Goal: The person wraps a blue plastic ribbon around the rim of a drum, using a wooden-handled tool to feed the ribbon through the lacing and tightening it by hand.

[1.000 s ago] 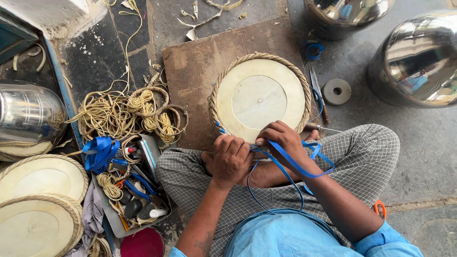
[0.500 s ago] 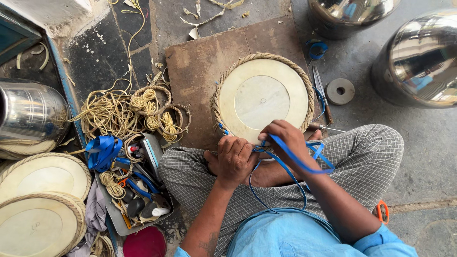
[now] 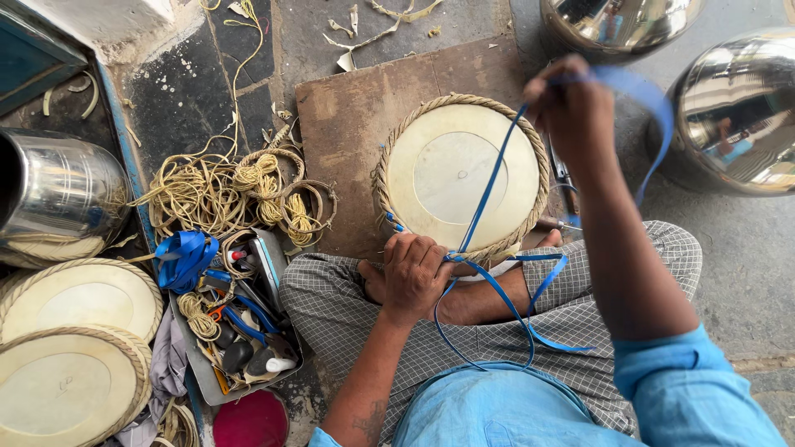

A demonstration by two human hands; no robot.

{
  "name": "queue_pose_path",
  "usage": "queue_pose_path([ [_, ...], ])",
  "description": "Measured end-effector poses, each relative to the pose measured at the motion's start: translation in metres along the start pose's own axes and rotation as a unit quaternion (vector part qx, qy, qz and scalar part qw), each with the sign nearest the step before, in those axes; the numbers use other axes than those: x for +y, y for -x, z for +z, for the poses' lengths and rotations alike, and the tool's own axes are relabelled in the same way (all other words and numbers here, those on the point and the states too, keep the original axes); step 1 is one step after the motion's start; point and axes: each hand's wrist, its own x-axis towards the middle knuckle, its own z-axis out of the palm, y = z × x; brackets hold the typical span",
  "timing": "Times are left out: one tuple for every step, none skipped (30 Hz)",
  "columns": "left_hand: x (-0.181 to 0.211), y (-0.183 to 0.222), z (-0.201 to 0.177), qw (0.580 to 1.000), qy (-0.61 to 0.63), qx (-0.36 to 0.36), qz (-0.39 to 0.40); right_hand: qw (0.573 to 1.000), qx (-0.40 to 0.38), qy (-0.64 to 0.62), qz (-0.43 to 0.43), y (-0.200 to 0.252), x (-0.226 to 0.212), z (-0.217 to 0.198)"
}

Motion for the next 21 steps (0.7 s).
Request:
queue_pose_path([
  [0.0,0.0,0.0,1.0,0.0,0.0,0.001,0.999,0.018,0.013,0.029,-0.017,0.011,-0.002],
  [-0.001,0.0,-0.001,1.0,-0.001,0.0,0.001,0.997,0.0,0.057,0.061,-0.034,0.024,-0.001],
  [0.0,0.001,-0.001,1.0,0.0,0.0,0.003,0.99,-0.018,0.1,0.093,-0.049,0.039,0.0],
  [0.0,0.001,-0.002,1.0,0.002,0.0,0.002,0.981,-0.036,0.143,0.124,-0.06,0.056,0.001],
  [0.001,0.001,-0.003,1.0,0.003,0.0,0.002,0.974,-0.059,0.176,0.128,-0.064,0.073,0.002],
  [0.002,0.0,-0.004,1.0,0.005,0.001,0.002,0.965,-0.082,0.209,0.133,-0.062,0.092,0.003],
  [0.002,-0.001,-0.004,1.0,0.008,0.007,0.004,0.955,-0.106,0.242,0.135,-0.059,0.113,0.005],
  [0.0,-0.003,-0.004,1.0,0.011,0.014,0.007,0.959,-0.107,0.196,0.174,-0.048,0.133,0.007],
  [0.002,-0.001,-0.005,1.0,0.013,0.02,0.003,0.959,-0.114,0.151,0.213,-0.027,0.154,0.01],
  [0.003,0.0,-0.004,1.0,0.016,0.02,0.003,0.958,-0.119,0.161,0.203,-0.005,0.175,0.013],
  [0.002,0.001,-0.004,1.0,0.019,0.019,0.004,0.958,-0.123,0.169,0.195,0.02,0.194,0.017],
  [0.001,0.001,-0.004,1.0,0.022,0.017,0.005,0.95,-0.157,0.206,0.176,0.046,0.212,0.021],
  [0.001,0.001,-0.004,1.0,0.025,0.013,0.001,0.938,-0.189,0.242,0.159,0.071,0.228,0.024],
  [0.0,0.002,-0.004,1.0,0.028,0.009,-0.003,0.939,-0.195,0.228,0.17,0.098,0.24,0.03],
  [-0.001,0.001,-0.003,1.0,0.03,0.003,-0.005,0.939,-0.199,0.214,0.183,0.122,0.25,0.035],
  [-0.001,0.001,-0.003,0.999,0.034,0.001,-0.007,0.925,-0.228,0.222,0.206,0.137,0.259,0.04],
  [-0.002,0.001,-0.003,0.999,0.038,-0.002,-0.008,0.911,-0.255,0.229,0.229,0.148,0.266,0.046],
  [-0.003,0.001,-0.002,0.999,0.042,-0.004,-0.009,0.896,-0.282,0.235,0.251,0.156,0.273,0.052],
  [-0.003,0.002,-0.001,0.999,0.043,-0.011,-0.012,0.881,-0.317,0.279,0.213,0.163,0.278,0.057],
  [-0.002,0.004,-0.001,0.999,0.044,-0.017,-0.015,0.862,-0.352,0.322,0.173,0.169,0.281,0.061],
  [-0.003,0.004,0.0,0.999,0.043,-0.021,-0.016,0.84,-0.382,0.363,0.129,0.167,0.284,0.067],
])
